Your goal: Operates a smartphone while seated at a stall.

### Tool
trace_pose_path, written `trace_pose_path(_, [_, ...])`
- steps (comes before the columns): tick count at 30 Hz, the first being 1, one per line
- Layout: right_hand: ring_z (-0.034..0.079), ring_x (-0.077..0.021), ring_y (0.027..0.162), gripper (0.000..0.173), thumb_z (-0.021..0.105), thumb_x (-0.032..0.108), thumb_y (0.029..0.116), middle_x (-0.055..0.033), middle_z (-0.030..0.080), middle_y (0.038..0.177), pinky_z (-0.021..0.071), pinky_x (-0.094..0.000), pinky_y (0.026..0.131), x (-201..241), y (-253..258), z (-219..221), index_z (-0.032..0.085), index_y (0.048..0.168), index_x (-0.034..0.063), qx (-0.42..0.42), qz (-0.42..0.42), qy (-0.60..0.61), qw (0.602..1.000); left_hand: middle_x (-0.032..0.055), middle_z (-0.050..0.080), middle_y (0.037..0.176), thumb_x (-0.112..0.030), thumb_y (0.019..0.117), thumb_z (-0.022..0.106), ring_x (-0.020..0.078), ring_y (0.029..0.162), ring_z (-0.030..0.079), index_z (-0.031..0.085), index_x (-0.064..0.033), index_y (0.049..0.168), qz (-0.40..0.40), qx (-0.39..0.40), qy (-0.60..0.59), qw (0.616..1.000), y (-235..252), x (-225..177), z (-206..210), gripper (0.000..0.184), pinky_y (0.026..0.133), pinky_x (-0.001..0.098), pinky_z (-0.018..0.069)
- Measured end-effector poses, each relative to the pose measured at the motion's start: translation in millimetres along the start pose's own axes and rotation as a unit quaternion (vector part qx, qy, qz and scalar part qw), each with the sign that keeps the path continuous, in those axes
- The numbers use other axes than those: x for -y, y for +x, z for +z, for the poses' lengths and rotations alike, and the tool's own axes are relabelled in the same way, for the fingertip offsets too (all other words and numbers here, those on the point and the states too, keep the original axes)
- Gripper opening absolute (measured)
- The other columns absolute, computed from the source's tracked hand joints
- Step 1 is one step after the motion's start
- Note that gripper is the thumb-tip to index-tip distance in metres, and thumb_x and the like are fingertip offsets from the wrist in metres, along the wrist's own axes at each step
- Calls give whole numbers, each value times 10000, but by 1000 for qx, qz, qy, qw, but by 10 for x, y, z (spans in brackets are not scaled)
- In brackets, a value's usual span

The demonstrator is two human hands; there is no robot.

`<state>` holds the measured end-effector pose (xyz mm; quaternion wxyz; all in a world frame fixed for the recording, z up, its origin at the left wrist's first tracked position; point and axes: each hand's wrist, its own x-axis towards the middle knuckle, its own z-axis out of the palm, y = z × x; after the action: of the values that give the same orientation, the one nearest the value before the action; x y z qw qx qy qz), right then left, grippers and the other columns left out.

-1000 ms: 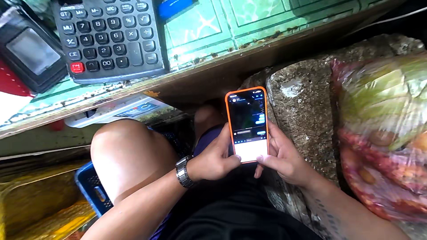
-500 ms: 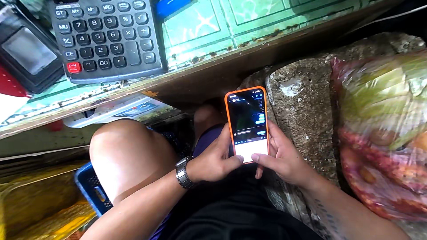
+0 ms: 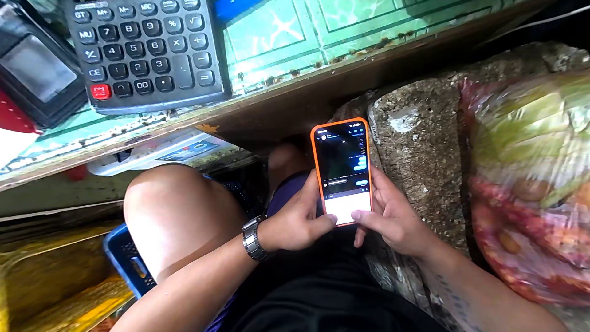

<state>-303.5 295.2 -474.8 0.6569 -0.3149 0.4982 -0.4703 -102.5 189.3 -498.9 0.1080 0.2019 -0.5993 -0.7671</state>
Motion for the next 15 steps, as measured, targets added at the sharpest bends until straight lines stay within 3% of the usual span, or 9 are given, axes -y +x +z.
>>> trace_pose_path(4, [755, -273, 855, 725, 627, -2, 972, -143, 658, 1253, 639, -360, 484, 12, 6, 35, 268, 1574, 185, -32, 12, -11, 999, 82, 634, 1310, -71, 948, 590, 139, 1141, 678, 245, -71, 1530, -12, -4, 8, 1000, 4, -5, 12, 676, 937, 333, 611])
trace_pose_path(6, [751, -276, 893, 754, 578, -37, 941, -148, 646, 1274, 643, -360, 507, 6, 1, 14, 233, 1579, 170, -8, 2, 3, 1000, 77, 645, 1288, -67, 950, 581, 138, 1108, 693, 252, -78, 1526, -19, -8, 5, 1000, 3, -9, 11, 663, 900, 327, 626])
trace_pose_path(9, [749, -266, 926, 773, 491, -74, 909, -138, 635, 1295, 646, -365, 523, 0, -5, -2, 199, 1584, 165, 13, -8, 10, 1000, 87, 628, 1317, -61, 937, 582, 151, 1145, 675, 223, -84, 1551, -2, -1, -8, 1000, 4, 3, -5, 711, 943, 344, 606])
trace_pose_path(15, [741, -309, 971, 896, 532, -110, 875, -156, 594, 1357, 671, -413, 604, -8, -3, 8, 127, 1614, 193, 25, -10, -3, 1000, 78, 639, 1309, -54, 919, 588, 149, 1152, 674, 230, -102, 1549, -3, -9, -13, 1000, -2, -8, -6, 725, 956, 343, 600])
